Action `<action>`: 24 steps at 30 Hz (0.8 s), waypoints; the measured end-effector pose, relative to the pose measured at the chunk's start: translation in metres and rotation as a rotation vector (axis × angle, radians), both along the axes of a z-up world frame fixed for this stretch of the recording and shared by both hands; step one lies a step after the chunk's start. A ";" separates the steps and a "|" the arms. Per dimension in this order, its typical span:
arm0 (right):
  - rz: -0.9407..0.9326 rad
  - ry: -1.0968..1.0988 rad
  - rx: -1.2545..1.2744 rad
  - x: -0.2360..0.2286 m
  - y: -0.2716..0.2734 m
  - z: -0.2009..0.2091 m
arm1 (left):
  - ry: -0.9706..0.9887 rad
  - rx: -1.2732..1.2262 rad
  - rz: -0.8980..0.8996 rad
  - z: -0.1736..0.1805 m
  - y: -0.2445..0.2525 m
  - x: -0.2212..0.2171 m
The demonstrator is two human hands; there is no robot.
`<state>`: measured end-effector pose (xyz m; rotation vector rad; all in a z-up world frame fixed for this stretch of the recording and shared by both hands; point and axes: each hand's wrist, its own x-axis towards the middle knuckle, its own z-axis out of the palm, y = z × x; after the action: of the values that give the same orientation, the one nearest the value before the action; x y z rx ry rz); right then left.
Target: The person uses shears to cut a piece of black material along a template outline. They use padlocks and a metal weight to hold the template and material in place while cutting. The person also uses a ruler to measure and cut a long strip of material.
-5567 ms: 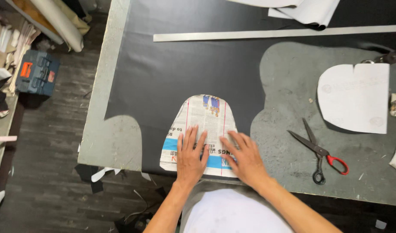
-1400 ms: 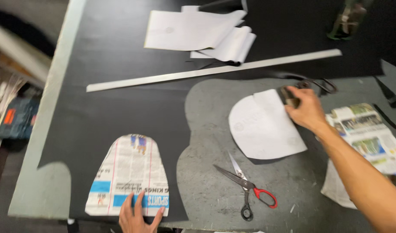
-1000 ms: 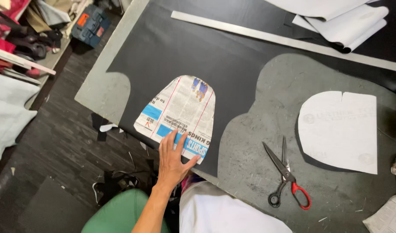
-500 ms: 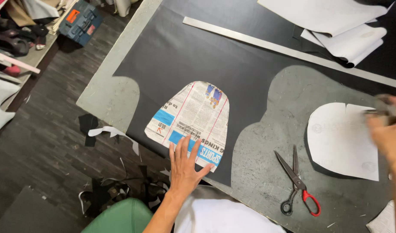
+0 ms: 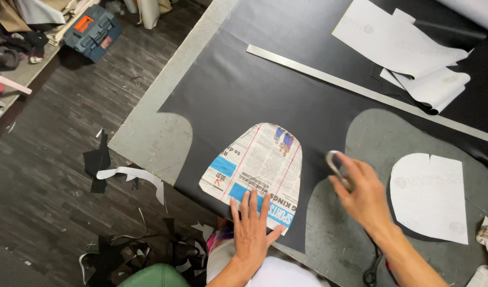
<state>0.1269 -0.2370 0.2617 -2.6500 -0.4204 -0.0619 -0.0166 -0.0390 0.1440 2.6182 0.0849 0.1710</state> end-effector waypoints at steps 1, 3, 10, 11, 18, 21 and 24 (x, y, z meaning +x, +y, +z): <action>0.125 -0.045 0.018 0.003 0.015 -0.005 | -0.005 0.023 0.004 0.000 0.001 0.001; 0.353 -0.042 0.087 0.012 0.048 -0.020 | -0.022 0.014 0.005 0.000 0.002 0.001; 0.563 -0.055 0.050 0.035 0.105 -0.068 | -0.073 -0.015 0.006 -0.006 0.003 0.000; 0.577 -0.094 0.047 0.041 0.103 -0.071 | -0.079 -0.015 0.007 -0.006 0.004 -0.001; 0.484 -0.058 0.106 0.074 0.105 -0.083 | -0.081 -0.009 0.004 -0.005 0.004 -0.002; 0.444 0.040 0.164 0.077 0.103 -0.076 | -0.090 -0.006 0.005 -0.005 0.003 -0.003; 0.326 0.042 0.215 0.073 0.077 -0.056 | -0.103 -0.012 0.002 -0.005 0.004 -0.003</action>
<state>0.1994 -0.1604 0.2053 -2.3378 -0.7794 0.0480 -0.0198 -0.0351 0.1390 2.5928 0.0532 0.3042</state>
